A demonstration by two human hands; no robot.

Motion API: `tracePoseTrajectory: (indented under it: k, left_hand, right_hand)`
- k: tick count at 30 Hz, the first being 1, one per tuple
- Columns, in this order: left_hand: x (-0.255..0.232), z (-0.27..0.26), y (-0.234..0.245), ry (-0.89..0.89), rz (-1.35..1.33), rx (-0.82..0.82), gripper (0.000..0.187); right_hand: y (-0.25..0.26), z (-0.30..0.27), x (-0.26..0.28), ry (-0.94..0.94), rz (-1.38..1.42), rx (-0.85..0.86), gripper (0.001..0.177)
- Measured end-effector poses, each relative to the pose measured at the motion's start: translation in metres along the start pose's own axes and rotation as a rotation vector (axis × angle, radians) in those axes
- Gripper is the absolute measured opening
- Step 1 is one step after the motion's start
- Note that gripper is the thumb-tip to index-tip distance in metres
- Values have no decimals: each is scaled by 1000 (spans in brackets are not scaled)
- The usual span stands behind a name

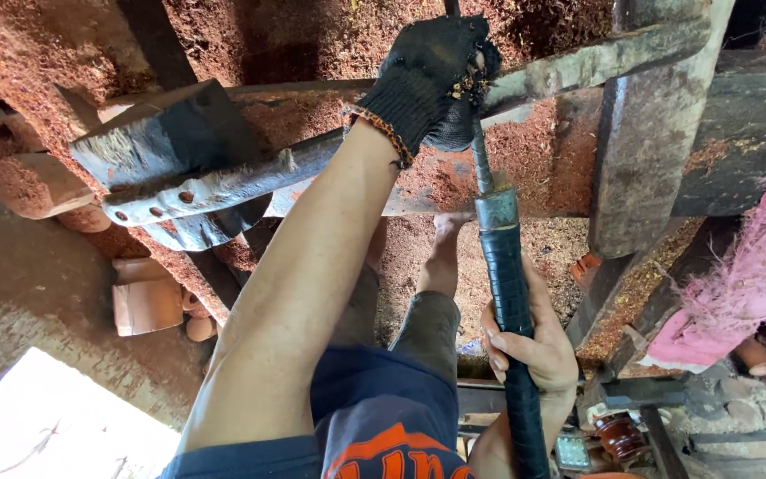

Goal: The person is using a wood lathe and a chisel to shape a piece of wood.

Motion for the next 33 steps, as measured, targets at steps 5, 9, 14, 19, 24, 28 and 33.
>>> tracePoseTrajectory:
  k: [5, 9, 14, 19, 24, 28, 33]
  left_hand:
    - [1, 3, -7, -17, -39, -30, 27]
    - [-5, 1, 14, 69, -125, 101, 29]
    - [0, 5, -7, 24, -1, 47, 30]
    - [-2, -1, 8, 27, 144, -18, 33]
    - [-4, -1, 18, 202, -6, 187, 38]
    - [2, -5, 16, 206, 8, 123, 35]
    - [3, -3, 19, 155, 126, 104, 30]
  right_hand:
    - [-6, -2, -4, 0, 6, -26, 108]
    - [-4, -1, -3, -3, -20, -42, 109]
    - [3, 1, 2, -18, -3, 0, 109]
    - [10, 4, 10, -35, -19, 24, 107]
    - [16, 7, 18, -68, -7, 71, 108]
    - [28, 10, 22, -140, 10, 30, 109]
    - [37, 16, 27, -133, -2, 104, 108]
Point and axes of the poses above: each hand's wrist, its own z-axis towards the middle knuckle, its own y-axis out of the back of the hand, x = y × z, the point moved 4 cm from there along z, towards the middle knuckle, and after that the axes turned 14 degrees about z, right-handed, at the moved point
